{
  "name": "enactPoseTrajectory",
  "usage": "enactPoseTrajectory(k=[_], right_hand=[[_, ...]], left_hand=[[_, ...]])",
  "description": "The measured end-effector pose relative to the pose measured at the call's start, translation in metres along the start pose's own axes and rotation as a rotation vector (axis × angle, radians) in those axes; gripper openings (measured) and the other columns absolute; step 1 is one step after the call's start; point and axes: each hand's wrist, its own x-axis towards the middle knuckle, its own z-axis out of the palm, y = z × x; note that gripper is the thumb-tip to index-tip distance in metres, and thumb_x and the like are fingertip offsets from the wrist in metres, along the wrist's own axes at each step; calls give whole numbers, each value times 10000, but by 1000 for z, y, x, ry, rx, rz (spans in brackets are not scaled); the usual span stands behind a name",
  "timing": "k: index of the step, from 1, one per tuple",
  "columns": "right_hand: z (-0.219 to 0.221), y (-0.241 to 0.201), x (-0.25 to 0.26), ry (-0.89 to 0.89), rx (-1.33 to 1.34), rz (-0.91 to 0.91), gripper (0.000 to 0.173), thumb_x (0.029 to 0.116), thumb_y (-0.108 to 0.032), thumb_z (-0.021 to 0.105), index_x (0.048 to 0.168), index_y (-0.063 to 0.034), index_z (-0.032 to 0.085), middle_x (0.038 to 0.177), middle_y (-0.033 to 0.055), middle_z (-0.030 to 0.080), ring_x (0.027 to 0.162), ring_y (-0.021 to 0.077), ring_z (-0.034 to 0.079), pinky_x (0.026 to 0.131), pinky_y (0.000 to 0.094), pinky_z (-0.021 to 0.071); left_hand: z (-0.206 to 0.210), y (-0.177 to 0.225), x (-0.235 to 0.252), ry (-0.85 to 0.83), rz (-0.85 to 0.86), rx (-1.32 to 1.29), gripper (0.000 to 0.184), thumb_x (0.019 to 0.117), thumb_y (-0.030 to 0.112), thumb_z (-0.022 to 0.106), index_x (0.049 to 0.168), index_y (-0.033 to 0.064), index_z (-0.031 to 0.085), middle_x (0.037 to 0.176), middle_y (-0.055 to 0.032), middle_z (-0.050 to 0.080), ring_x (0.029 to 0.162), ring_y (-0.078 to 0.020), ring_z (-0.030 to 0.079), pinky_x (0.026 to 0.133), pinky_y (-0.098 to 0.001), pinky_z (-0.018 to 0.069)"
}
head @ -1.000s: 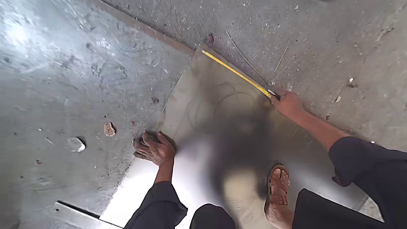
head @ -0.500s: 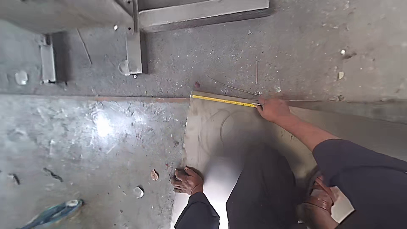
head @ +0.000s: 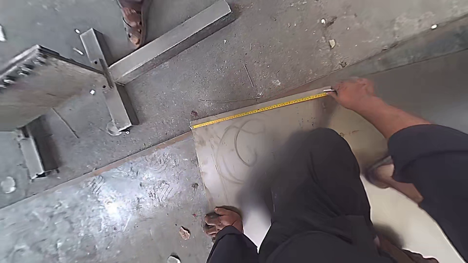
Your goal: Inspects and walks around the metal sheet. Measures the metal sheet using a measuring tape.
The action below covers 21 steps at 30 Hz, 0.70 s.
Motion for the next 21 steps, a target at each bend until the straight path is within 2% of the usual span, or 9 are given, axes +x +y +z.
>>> enactPoseTrajectory(k=[2, 5, 8, 10, 16, 18, 21], right_hand=[[-3, 6, -9, 94, -12, 1, 414, 1083, -410, 491, 1109, -57, 706, 1028, 241, 715, 1059, 470, 676, 818, 645, 532], [-1, -8, -20, 106, 23, 32, 395, 1087, -380, 491, 1101, -42, 694, 1047, 256, 703, 1088, 483, 655, 852, 653, 510], [2, -2, -19, 51, -69, -12, 385, 1080, -393, 503, 1095, -63, 702, 1020, 235, 710, 1058, 459, 672, 857, 639, 514], [-4, 0, -4, 66, -92, -35, 399, 1088, -394, 480, 1103, -58, 694, 1027, 238, 709, 1062, 456, 672, 875, 635, 514], [12, 8, 15, 59, -17, -58, 433, 1084, -427, 472, 1118, -61, 700, 1052, 248, 711, 1078, 462, 672, 874, 640, 515], [11, 15, 16, 55, -4, -86, 427, 1081, -431, 484, 1110, -58, 690, 1031, 254, 706, 1055, 470, 675, 854, 637, 518], [9, 15, 17, 30, -8, -122, 428, 1080, -429, 492, 1086, -46, 683, 989, 259, 704, 1021, 475, 682, 841, 637, 520]], left_hand=[[3, 6, 0, -14, 20, -57, 645, 1079, 462, 307, 1567, 49, 395, 1585, -306, 360, 1474, -445, 385, 1170, -563, 368], [-4, -4, 4, -32, 47, -74, 676, 1076, 484, 264, 1561, 32, 398, 1580, -312, 363, 1481, -462, 366, 1167, -602, 357], [4, -6, 3, -58, 60, -113, 711, 1055, 529, 250, 1559, 52, 402, 1603, -290, 331, 1503, -457, 324, 1174, -634, 332], [5, -5, -1, -97, 32, -85, 720, 1052, 546, 249, 1585, 73, 356, 1624, -281, 291, 1514, -454, 301, 1165, -640, 347], [-4, 1, 1, -70, 19, -22, 681, 1064, 531, 268, 1583, 103, 378, 1616, -267, 329, 1498, -453, 337, 1144, -639, 366], [-9, 8, -4, -59, 4, -18, 663, 1067, 522, 273, 1572, 113, 403, 1605, -244, 362, 1491, -420, 370, 1140, -618, 388], [-22, 13, -13, -33, -12, -82, 650, 1065, 457, 318, 1567, 54, 403, 1599, -216, 396, 1446, -372, 462, 1121, -581, 447]])
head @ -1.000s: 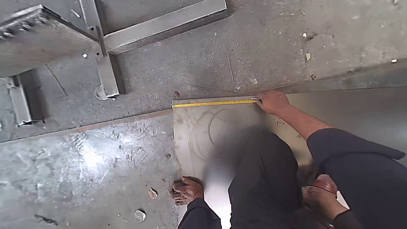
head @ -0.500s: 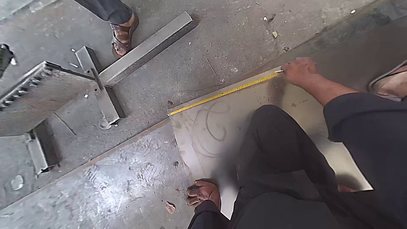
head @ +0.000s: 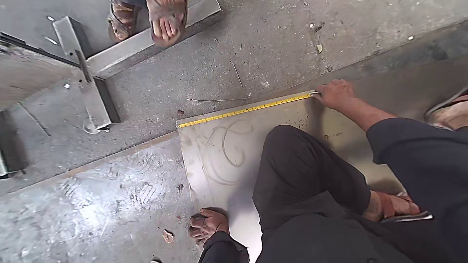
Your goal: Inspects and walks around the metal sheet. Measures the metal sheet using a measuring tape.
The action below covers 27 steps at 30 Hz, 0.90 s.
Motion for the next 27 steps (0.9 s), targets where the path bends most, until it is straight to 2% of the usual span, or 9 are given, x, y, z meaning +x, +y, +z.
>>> enactPoseTrajectory(k=[2, 6, 11, 14, 15, 19, 21, 24, 27], right_hand=[[1, -3, 2, -11, -2, 12, 419, 1077, -426, 497, 1078, -53, 687, 1000, 245, 710, 1031, 460, 686, 850, 631, 527], [10, -4, -4, 41, 31, 32, 411, 1072, -419, 510, 1059, -52, 694, 1014, 240, 713, 1041, 455, 683, 844, 631, 522], [19, 1, -10, 188, 79, -2, 379, 1065, -366, 531, 1028, -26, 693, 1001, 249, 709, 1023, 458, 683, 839, 621, 510], [32, 2, -15, 208, 141, 10, 400, 1062, -382, 544, 1058, -15, 701, 1038, 260, 702, 1046, 462, 675, 880, 629, 502], [31, 3, -13, 209, 145, 21, 401, 1061, -385, 544, 1063, -16, 701, 1050, 258, 700, 1055, 457, 673, 896, 627, 500], [27, -1, -11, 160, 102, 50, 414, 1065, -403, 521, 1041, -28, 694, 1044, 239, 700, 1049, 437, 675, 885, 610, 502], [30, -2, -10, 178, 103, 53, 431, 1066, -411, 515, 1048, -15, 685, 1056, 247, 696, 1052, 442, 672, 884, 611, 496], [37, -1, -9, 202, 122, 75, 434, 1067, -415, 510, 1080, -14, 675, 1094, 251, 688, 1079, 445, 663, 891, 611, 493], [42, -1, -10, 231, 142, 72, 444, 1065, -427, 504, 1071, -16, 671, 1082, 247, 681, 1068, 440, 662, 859, 604, 498]], left_hand=[[-2, 0, 3, 0, 4, 26, 633, 1061, 468, 308, 1561, 101, 432, 1603, -184, 411, 1458, -360, 454, 1100, -606, 452], [11, -12, 11, -7, -8, 72, 663, 1062, 524, 320, 1587, 125, 387, 1615, -248, 344, 1495, -445, 348, 1142, -669, 354], [4, -2, 2, -7, -18, 57, 653, 1049, 503, 335, 1562, 112, 436, 1594, -172, 430, 1475, -338, 437, 1150, -583, 420], [1, -2, 0, 47, 24, -35, 654, 1066, 481, 353, 1527, 29, 457, 1548, -249, 448, 1440, -397, 457, 1135, -583, 420], [-6, 6, -6, 42, 17, -53, 639, 1059, 467, 344, 1509, 33, 477, 1520, -225, 496, 1405, -367, 513, 1099, -544, 481], [-12, 5, -14, 50, 39, -106, 625, 1061, 460, 326, 1485, 42, 515, 1498, -218, 525, 1379, -371, 539, 1075, -549, 498], [-13, 4, -6, -27, 9, -31, 634, 1070, 492, 328, 1533, 81, 463, 1564, -200, 456, 1440, -358, 475, 1117, -543, 464], [16, -10, 9, 34, 35, 22, 670, 1059, 536, 349, 1542, 83, 454, 1583, -282, 374, 1472, -460, 377, 1131, -638, 388], [14, -10, 9, 11, 25, 54, 659, 1063, 536, 337, 1559, 114, 441, 1597, -259, 368, 1480, -451, 373, 1125, -658, 385]])
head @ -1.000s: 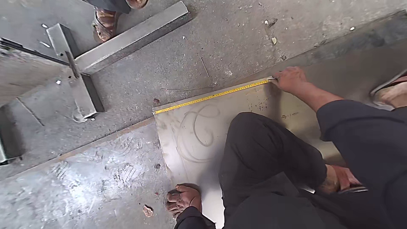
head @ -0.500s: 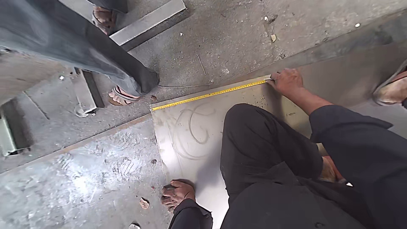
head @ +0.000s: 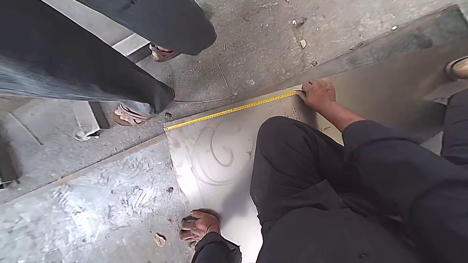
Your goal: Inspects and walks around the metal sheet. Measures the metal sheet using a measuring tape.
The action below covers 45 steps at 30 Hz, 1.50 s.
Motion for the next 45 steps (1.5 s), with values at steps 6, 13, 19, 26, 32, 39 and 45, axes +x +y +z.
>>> enactPoseTrajectory(k=[6, 13, 19, 26, 32, 39, 45], right_hand=[[-5, -2, -2, 4, 37, 9, 409, 1061, -399, 522, 1051, -25, 688, 1055, 239, 685, 1048, 438, 666, 837, 601, 500], [-5, -2, -3, 1, 37, -7, 406, 1063, -392, 523, 1057, -21, 686, 1056, 248, 683, 1048, 445, 664, 846, 602, 496], [-7, -2, -4, 1, 46, -17, 386, 1064, -370, 517, 1067, -22, 684, 1063, 251, 681, 1055, 447, 663, 820, 609, 499], [-8, -3, -4, -3, 40, -15, 379, 1064, -371, 519, 1073, -31, 686, 1072, 248, 683, 1060, 441, 665, 835, 605, 500], [-8, -2, -2, -37, 11, -15, 398, 1073, -395, 497, 1078, -44, 683, 1073, 242, 679, 1065, 435, 661, 843, 601, 499], [-9, -1, -3, -24, 38, -33, 400, 1072, -382, 500, 1077, -29, 687, 1073, 255, 679, 1055, 450, 663, 842, 609, 495], [-10, 0, -1, -36, 17, -33, 406, 1075, -392, 494, 1078, -34, 685, 1071, 254, 678, 1058, 445, 663, 841, 607, 500]], left_hand=[[-33, 19, -22, 5, 16, -90, 617, 1063, 467, 322, 1456, 46, 545, 1460, -174, 577, 1319, -339, 601, 1019, -537, 543], [-33, 18, -21, -5, 2, -118, 599, 1071, 463, 338, 1447, 50, 556, 1451, -167, 587, 1315, -328, 607, 1015, -512, 549], [-22, 14, -18, 29, -2, -86, 653, 1088, 478, 227, 1507, 47, 483, 1494, -204, 535, 1355, -343, 573, 1054, -478, 530], [-38, 23, -27, 4, 19, 6, 649, 1085, 470, 237, 1484, 46, 523, 1466, -186, 569, 1333, -311, 599, 1052, -454, 539], [-4, 1, -4, 34, 23, 27, 641, 1058, 547, 323, 1514, 133, 501, 1562, -243, 432, 1451, -443, 418, 1109, -638, 402], [-33, 20, -24, -12, -8, -193, 581, 1088, 403, 334, 1498, 18, 478, 1502, -211, 515, 1346, -322, 574, 1039, -440, 538], [-37, 26, -28, 7, -24, -226, 578, 1093, 409, 308, 1489, 29, 493, 1450, -196, 569, 1296, -308, 614, 1016, -442, 548]])
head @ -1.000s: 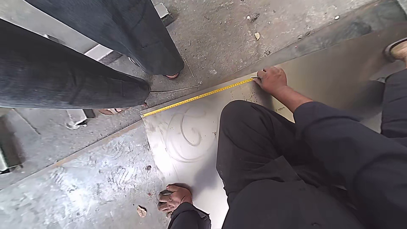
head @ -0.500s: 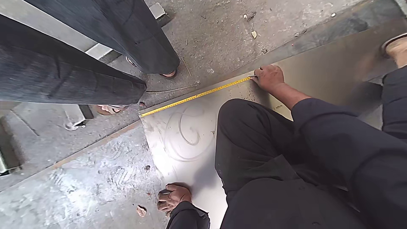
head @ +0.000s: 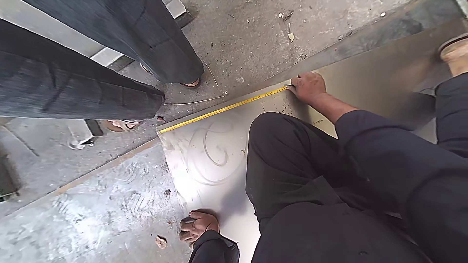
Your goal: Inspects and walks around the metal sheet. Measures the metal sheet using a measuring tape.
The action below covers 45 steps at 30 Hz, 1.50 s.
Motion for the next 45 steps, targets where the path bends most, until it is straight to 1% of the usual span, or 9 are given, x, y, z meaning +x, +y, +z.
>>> enactPoseTrajectory(k=[8, 11, 13, 16, 22, 26, 38, 42, 45], right_hand=[[0, -1, -1, -2, 14, 13, 413, 1072, -396, 506, 1101, -23, 682, 1089, 256, 679, 1088, 450, 657, 864, 616, 497], [0, -2, -1, 2, 15, 12, 409, 1068, -392, 512, 1092, -21, 681, 1076, 260, 678, 1078, 455, 658, 858, 621, 499], [-1, -1, 0, -5, 9, 16, 407, 1070, -394, 509, 1089, -24, 676, 1072, 256, 676, 1068, 450, 660, 853, 616, 499], [-1, -2, 0, -14, 4, 14, 414, 1073, -398, 502, 1101, -22, 672, 1086, 255, 675, 1081, 450, 657, 855, 617, 496], [1, -2, 1, 2, 15, 8, 411, 1068, -397, 512, 1092, -21, 677, 1080, 259, 678, 1075, 455, 659, 856, 620, 498], [-2, 4, -2, -6, 17, -8, 390, 1068, -379, 525, 1112, -29, 691, 1104, 259, 681, 1097, 454, 653, 882, 622, 491], [-109, -23, -59, -231, 84, -216, 390, 1004, -527, 609, 878, -172, 712, 820, 104, 683, 853, 336, 681, 687, 588, 509], [-143, -40, -99, -277, 145, -258, 399, 997, -532, 621, 835, -178, 710, 752, 65, 647, 763, 276, 645, 653, 541, 485], [-155, -61, -132, -416, 252, -292, 383, 993, -491, 652, 836, -151, 732, 731, 58, 644, 711, 239, 625, 650, 501, 479]], left_hand=[[13, -16, 12, -1, 23, 122, 613, 1074, 463, 340, 1527, 71, 473, 1537, -208, 479, 1399, -351, 516, 1097, -518, 474], [14, -17, 14, 27, 41, 204, 608, 1057, 460, 325, 1489, 79, 518, 1481, -164, 556, 1354, -296, 580, 1062, -459, 531], [22, -26, 22, -4, 48, 237, 633, 1074, 504, 317, 1541, 105, 467, 1561, -221, 446, 1450, -379, 450, 1134, -551, 429], [29, -33, 27, 8, 42, 226, 641, 1065, 539, 333, 1540, 133, 472, 1581, -251, 399, 1468, -433, 399, 1129, -612, 404], [12, -17, 14, 51, 30, 191, 572, 1052, 463, 346, 1420, 93, 582, 1429, -142, 606, 1298, -294, 627, 1007, -475, 564], [31, -30, 24, -5, 26, 187, 647, 1062, 536, 346, 1545, 120, 459, 1597, -257, 375, 1489, -438, 364, 1155, -621, 369], [19, -29, 25, -50, -23, 224, 644, 1053, 577, 320, 1567, 206, 431, 1641, -211, 332, 1524, -429, 307, 1133, -751, 275], [-13, -19, 12, -193, 358, 139, 595, 1017, 377, 558, 1537, 103, 463, 1608, -271, 343, 1470, -482, 364, 1130, -755, 275], [-53, 19, -32, -619, 660, -252, 480, 1005, 225, 648, 1400, -37, 569, 1360, -245, 612, 1204, -328, 642, 1030, -493, 526]])
